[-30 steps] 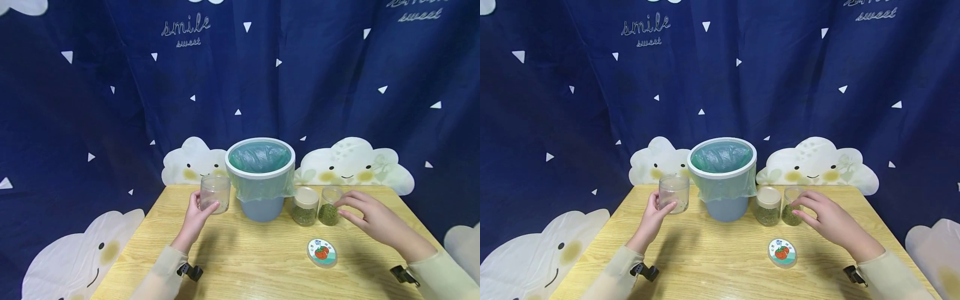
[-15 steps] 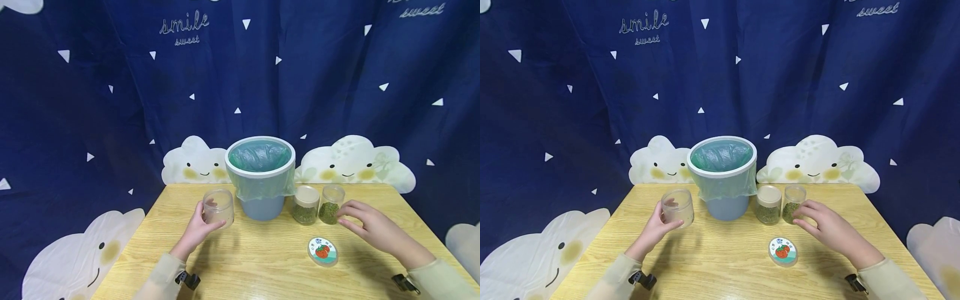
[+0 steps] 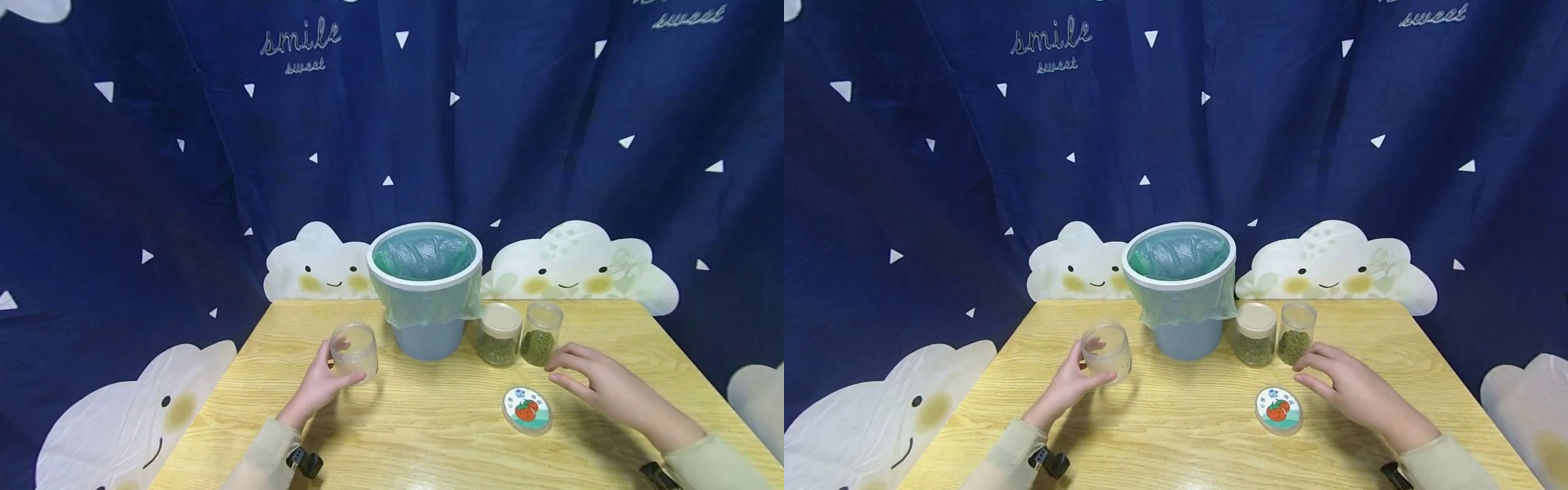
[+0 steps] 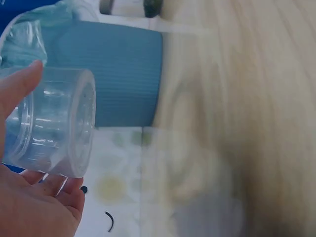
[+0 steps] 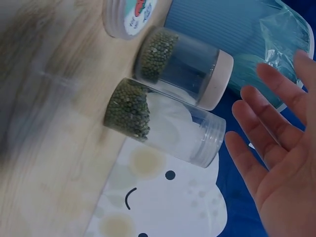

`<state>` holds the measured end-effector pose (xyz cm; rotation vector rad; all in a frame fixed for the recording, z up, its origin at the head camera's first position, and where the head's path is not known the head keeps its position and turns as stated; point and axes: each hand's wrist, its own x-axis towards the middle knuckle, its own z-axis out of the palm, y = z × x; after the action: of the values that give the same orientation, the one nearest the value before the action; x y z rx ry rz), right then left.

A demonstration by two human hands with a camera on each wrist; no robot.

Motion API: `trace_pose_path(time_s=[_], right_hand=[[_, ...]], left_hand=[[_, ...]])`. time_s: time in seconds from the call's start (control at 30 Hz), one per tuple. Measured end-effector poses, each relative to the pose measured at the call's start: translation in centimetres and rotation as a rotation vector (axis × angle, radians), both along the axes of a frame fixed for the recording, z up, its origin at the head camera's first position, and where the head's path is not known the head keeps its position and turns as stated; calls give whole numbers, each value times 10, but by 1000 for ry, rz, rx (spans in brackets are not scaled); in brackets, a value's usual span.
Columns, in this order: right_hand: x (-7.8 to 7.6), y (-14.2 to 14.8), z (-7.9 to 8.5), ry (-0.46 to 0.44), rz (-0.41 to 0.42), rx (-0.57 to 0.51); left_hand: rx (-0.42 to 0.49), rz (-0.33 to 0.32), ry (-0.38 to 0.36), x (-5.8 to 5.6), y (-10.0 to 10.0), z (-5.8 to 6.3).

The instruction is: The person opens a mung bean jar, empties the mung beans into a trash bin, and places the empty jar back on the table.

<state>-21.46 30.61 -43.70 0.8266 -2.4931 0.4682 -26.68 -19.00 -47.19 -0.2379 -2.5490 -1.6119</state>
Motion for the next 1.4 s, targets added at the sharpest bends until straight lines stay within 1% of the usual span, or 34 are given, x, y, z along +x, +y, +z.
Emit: trace_pose_path(time_s=[0.23, 0.4, 0.67, 0.8, 0.97, 1.13, 1.4], right_hand=[[1, 3, -9, -32, -18, 12], [1, 7, -17, -63, -29, 18], [3, 12, -26, -100, -49, 27], [3, 14, -28, -109, -59, 30], [3, 15, -31, -133, -52, 26], [4, 16, -31, -157, -57, 20], [4, 19, -32, -197, -62, 27]], left_hand=[[-25, -5, -35, 0, -8, -14], [-47, -1, -49, -1, -13, -19], [-51, 0, -58, -3, -18, -28], [-46, 1, -78, -3, -20, -34], [-40, -6, -87, -3, -22, -41], [-49, -11, -87, -2, -22, -42], [-44, -6, -91, -1, -24, -40]])
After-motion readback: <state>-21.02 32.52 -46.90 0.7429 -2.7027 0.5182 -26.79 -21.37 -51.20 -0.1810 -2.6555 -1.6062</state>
